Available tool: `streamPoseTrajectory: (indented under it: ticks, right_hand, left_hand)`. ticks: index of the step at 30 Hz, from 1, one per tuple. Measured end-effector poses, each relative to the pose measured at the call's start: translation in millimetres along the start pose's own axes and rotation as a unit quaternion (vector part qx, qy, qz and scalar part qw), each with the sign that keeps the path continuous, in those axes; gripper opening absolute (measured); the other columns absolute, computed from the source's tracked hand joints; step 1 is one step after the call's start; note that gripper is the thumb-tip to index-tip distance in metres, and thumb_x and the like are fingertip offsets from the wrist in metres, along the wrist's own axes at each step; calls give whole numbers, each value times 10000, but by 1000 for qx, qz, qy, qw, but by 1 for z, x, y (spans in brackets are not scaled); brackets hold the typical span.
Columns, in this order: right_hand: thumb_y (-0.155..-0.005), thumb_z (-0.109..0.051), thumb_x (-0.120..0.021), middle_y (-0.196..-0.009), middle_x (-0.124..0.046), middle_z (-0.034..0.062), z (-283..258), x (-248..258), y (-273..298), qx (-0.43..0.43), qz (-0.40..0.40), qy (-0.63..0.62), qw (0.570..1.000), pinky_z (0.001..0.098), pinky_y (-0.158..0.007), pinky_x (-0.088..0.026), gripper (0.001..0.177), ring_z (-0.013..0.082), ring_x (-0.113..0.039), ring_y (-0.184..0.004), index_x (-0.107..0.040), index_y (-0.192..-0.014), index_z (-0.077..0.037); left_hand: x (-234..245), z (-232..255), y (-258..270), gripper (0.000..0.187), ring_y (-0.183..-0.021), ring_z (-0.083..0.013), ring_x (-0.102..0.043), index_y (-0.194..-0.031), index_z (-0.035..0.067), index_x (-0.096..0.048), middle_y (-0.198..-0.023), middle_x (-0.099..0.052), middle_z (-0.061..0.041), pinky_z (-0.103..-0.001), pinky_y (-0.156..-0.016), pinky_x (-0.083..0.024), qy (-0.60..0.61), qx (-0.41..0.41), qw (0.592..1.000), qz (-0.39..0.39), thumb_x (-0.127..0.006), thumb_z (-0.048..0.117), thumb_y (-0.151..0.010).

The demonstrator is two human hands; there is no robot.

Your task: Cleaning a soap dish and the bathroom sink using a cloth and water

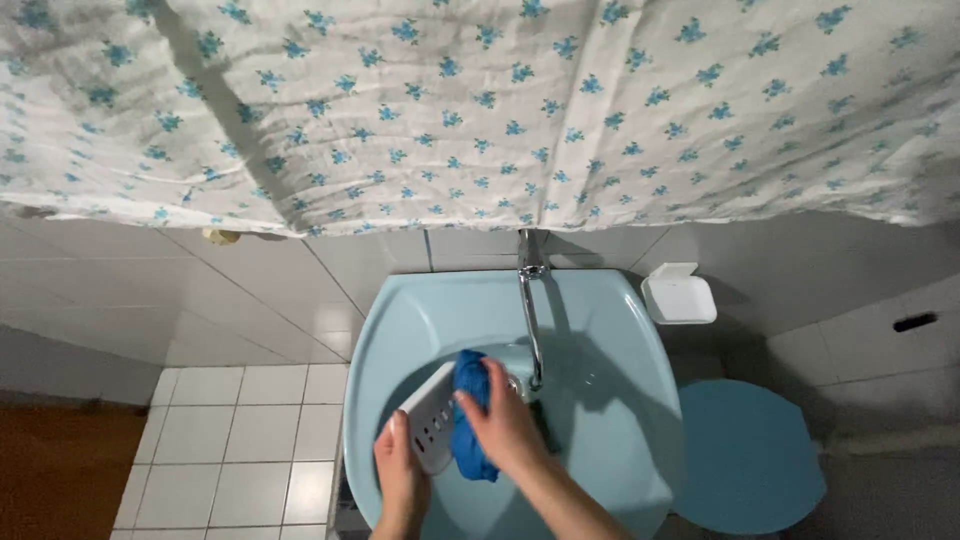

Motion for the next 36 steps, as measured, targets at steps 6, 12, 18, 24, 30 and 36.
streamPoseTrajectory:
  ticks: [6, 12, 18, 24, 30, 36]
  right_hand:
    - [-977, -366, -592, -1278, -676, 147, -30, -40, 27, 124, -78, 47, 988, 470, -866, -518, 528, 406, -672, -1067, -421, -1441, -183]
    - [-953, -332, -625, -1221, -676, 54, -78, -20, 56, 171, -208, 75, 960, 470, -795, -492, 401, 353, -658, -1051, -496, -1311, -204]
    - [-899, -276, -703, -1111, -615, 110, -47, -42, 42, 231, -127, 278, 924, 576, -654, -506, 443, 402, -633, -954, -527, -1304, -256]
    - [-895, -273, -725, -1115, -719, 65, -26, 21, 21, 21, -86, 85, 992, 395, -714, -597, 530, 251, -701, -841, -562, -1394, -348]
    - [-804, -233, -612, -1095, -743, 206, 80, 9, -2, -219, -64, -589, 775, 452, -838, -533, 467, 353, -686, -946, -694, -1230, -62]
    - [-739, -637, -649, -1330, -667, 234, 122, -69, 12, -244, -256, -683, 640, 568, -984, -512, 892, 420, -628, -1221, -583, -1444, -94]
  left_hand:
    - [-12, 26, 5, 480, -750, -131, -437, -822, 97, -601, -794, -532, -16, -322, -702, -381, -95, 56, 992, 54, -427, 452, -1095]
    - [-2, 39, 7, 318, -740, -151, -493, -927, 60, -576, -839, -528, -51, -326, -659, -373, 76, 80, 993, 52, -541, 353, -1047]
    - [16, 11, -3, 300, -597, -80, -480, -778, 123, -584, -658, -521, 18, -264, -522, -374, 111, 50, 992, 40, -631, 263, -1039]
    - [15, 60, 7, 247, -636, -209, -532, -1094, 116, -643, -789, -526, -73, -363, -519, -432, 57, 136, 986, 76, -636, 340, -989]
    - [11, 67, 8, 508, -767, -309, -623, -1337, 67, -703, -1013, -704, -179, -407, -619, -484, 58, 235, 970, -32, -685, 198, -846]
    - [-21, 65, 25, 708, -976, -366, -671, -1451, 52, -606, -1384, -654, -151, -480, -741, -547, 66, 338, 935, -86, -699, 192, -763]
Point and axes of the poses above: each hand's wrist, its own y-axis away from the middle knuckle, its own x-axis out of the back of the hand, z = x × y, the point moved 5 cm from there along -y, towards the middle knuckle
